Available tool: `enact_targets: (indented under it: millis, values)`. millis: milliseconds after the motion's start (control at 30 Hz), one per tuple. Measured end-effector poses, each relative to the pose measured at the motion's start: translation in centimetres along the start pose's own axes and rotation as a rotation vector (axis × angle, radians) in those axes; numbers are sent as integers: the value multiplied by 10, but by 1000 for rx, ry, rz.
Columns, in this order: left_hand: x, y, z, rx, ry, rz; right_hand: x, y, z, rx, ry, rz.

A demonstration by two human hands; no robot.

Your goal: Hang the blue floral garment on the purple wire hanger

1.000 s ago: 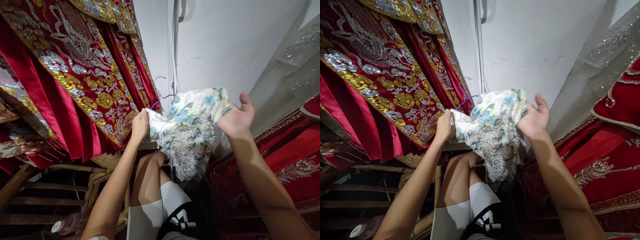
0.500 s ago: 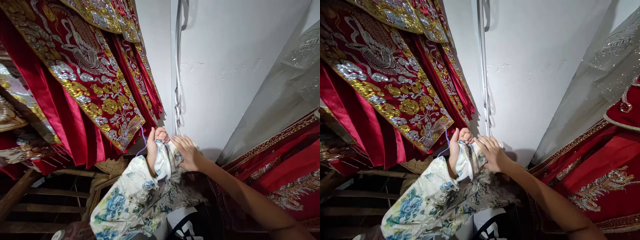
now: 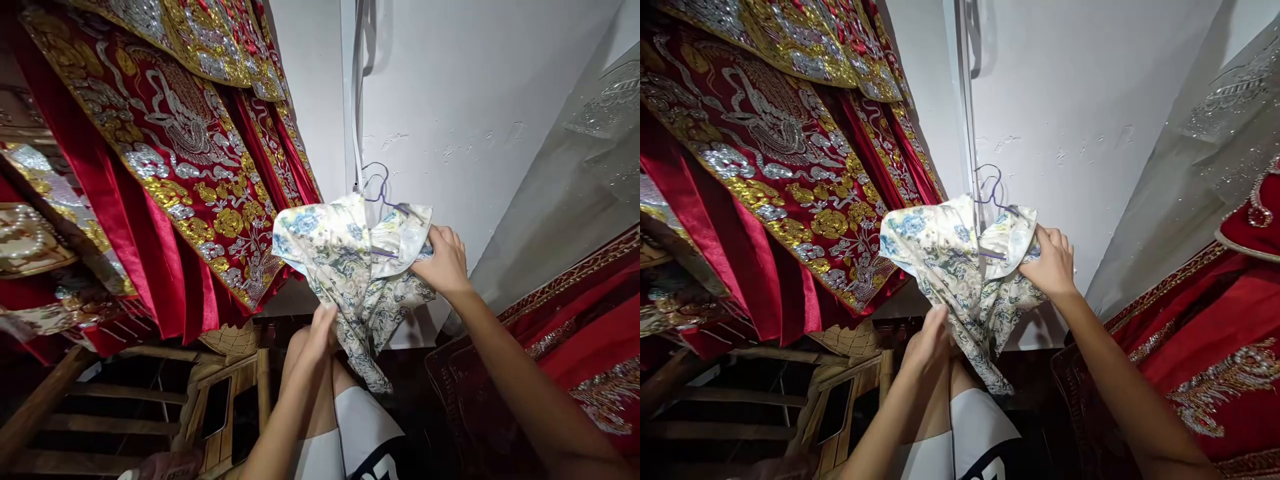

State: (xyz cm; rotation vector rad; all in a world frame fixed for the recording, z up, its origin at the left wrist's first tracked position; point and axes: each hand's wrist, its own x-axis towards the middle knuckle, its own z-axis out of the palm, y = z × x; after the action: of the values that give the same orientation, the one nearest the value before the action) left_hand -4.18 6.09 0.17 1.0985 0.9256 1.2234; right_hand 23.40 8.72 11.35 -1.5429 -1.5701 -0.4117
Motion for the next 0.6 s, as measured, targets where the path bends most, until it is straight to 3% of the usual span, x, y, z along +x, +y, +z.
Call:
enact_targets:
  millis: [133,267,367,433,500,600]
  values:
    - [-10,-42,15,15,124,28,-3,-14,-5,-4,-92,-93]
    - [-34,-68,17,-42,163,-82,-40,-11,-12,94,-146,-110]
    - [-55,-77,16,-107,159,-174,-94,-12,-7,342,-121,34]
    - [-67,-77,17,-108,159,-185,-137,-21,3,547,-117,281]
    - [-74,-76,18,-96,160,-169,-174,-35,17,703,-267,479]
    - [-78,-73,17,-65,165,-129,-200,-57,32,919,-645,500]
